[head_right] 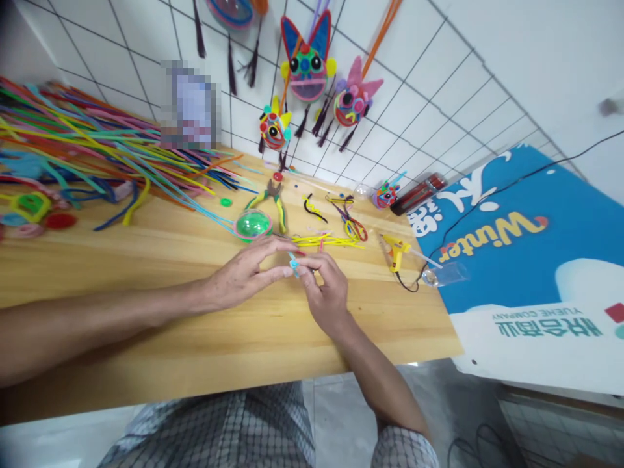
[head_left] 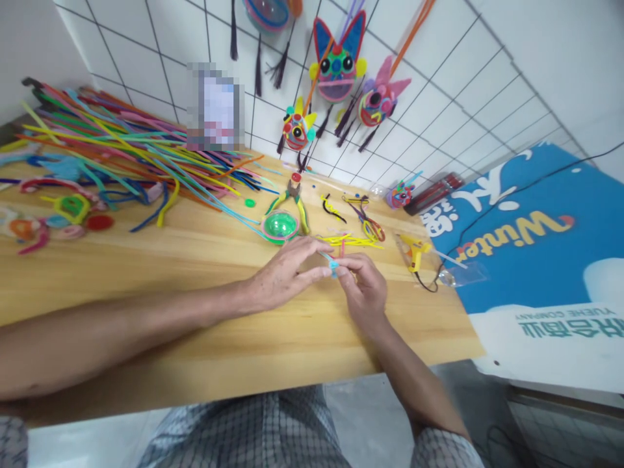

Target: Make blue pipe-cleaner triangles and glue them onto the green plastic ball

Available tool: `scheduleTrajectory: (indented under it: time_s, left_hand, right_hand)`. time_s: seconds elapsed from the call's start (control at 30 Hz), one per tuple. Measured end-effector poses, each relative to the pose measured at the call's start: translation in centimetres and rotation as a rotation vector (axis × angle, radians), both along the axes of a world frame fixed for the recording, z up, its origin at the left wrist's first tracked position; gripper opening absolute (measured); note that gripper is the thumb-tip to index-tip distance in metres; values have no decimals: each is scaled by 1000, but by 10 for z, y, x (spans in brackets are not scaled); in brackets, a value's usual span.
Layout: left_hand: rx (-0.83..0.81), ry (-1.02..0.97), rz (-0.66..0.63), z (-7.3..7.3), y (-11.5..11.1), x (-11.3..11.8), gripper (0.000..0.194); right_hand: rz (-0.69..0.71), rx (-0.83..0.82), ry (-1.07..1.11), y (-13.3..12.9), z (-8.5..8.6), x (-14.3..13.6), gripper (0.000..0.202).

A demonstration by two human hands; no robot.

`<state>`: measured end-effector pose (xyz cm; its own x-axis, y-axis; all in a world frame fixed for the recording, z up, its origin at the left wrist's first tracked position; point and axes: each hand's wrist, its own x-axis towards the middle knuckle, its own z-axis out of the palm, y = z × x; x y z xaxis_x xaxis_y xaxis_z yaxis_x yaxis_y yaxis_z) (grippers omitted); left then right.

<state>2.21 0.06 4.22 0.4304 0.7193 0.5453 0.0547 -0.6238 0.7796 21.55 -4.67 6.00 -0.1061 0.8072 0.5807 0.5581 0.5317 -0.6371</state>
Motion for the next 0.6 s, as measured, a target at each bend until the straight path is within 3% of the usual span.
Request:
scheduleTrajectory:
  time_s: [0.13, 0.23, 0.33, 0.4, 0.6]
  left_hand:
    - [-82, -59, 34, 12, -12, -1, 10]
    - [-321, -36, -96, 18, -24, 1, 17]
    - [-470, -87, -140, 17, -31, 4, 28]
    - [-510, -166, -128, 13, -31, 7, 38]
    - [-739, -406, -73, -3, -19, 14, 40]
  right_hand:
    - [-70, -116, 329, 5, 6, 0, 8]
    - [-65, -172, 595, 10, 12, -2, 13]
    - [-48, -221, 732, 9, 13, -11, 15]
    - [-64, -276, 770, 6, 8, -20, 18]
    - [-130, -349, 834, 4, -23, -46, 19]
